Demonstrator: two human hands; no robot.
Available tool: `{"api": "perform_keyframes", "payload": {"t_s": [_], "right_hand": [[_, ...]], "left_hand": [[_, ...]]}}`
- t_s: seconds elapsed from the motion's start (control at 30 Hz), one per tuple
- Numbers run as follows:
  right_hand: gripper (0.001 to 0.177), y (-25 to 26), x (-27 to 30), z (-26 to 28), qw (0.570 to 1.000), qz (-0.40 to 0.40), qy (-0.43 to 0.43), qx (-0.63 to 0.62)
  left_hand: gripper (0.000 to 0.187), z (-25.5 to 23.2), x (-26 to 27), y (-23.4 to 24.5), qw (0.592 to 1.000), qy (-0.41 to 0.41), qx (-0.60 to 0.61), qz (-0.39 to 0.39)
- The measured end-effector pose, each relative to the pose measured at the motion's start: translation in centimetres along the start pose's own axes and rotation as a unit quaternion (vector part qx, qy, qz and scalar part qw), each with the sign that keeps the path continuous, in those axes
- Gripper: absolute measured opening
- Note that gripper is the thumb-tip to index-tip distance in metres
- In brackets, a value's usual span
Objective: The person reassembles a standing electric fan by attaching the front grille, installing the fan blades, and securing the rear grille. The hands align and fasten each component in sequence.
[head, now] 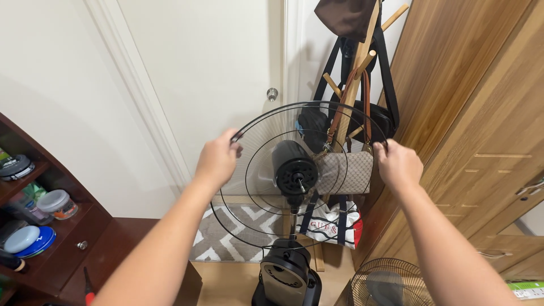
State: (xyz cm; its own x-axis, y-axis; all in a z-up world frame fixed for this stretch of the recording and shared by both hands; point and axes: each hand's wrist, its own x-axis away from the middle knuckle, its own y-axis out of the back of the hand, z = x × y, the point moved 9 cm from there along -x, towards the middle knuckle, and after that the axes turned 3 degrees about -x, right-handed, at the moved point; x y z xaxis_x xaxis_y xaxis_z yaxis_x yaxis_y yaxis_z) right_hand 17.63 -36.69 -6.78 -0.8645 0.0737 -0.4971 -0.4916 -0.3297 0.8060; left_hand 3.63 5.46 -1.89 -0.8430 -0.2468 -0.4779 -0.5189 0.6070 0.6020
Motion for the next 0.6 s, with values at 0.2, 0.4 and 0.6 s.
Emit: {"api": "perform_keyframes", "payload": {"t_s": [0.2, 0.4, 0.6], "right_hand": [[0.042, 2.2, -1.5, 3.5, 0.999, -0.006, 0.019, -0.044], [0.037, 3.0, -1.8, 4.7, 0.998, 0.000, 0.018, -0.056], [0.034, 4.7, -2.5, 6.6, 0.997, -0.019, 0.068, -0.030]], "left_hand": [[0.024, 8.5, 6.5, -2.7, 0.968, 0.140, 0.189, -0.084], [0.023, 12.9, 12.9, -6.2, 0.945, 0.162, 0.225, -0.172], [0.027, 14.9, 15.6, -8.8, 0.945, 0.213, 0.180, -0.172]]}}
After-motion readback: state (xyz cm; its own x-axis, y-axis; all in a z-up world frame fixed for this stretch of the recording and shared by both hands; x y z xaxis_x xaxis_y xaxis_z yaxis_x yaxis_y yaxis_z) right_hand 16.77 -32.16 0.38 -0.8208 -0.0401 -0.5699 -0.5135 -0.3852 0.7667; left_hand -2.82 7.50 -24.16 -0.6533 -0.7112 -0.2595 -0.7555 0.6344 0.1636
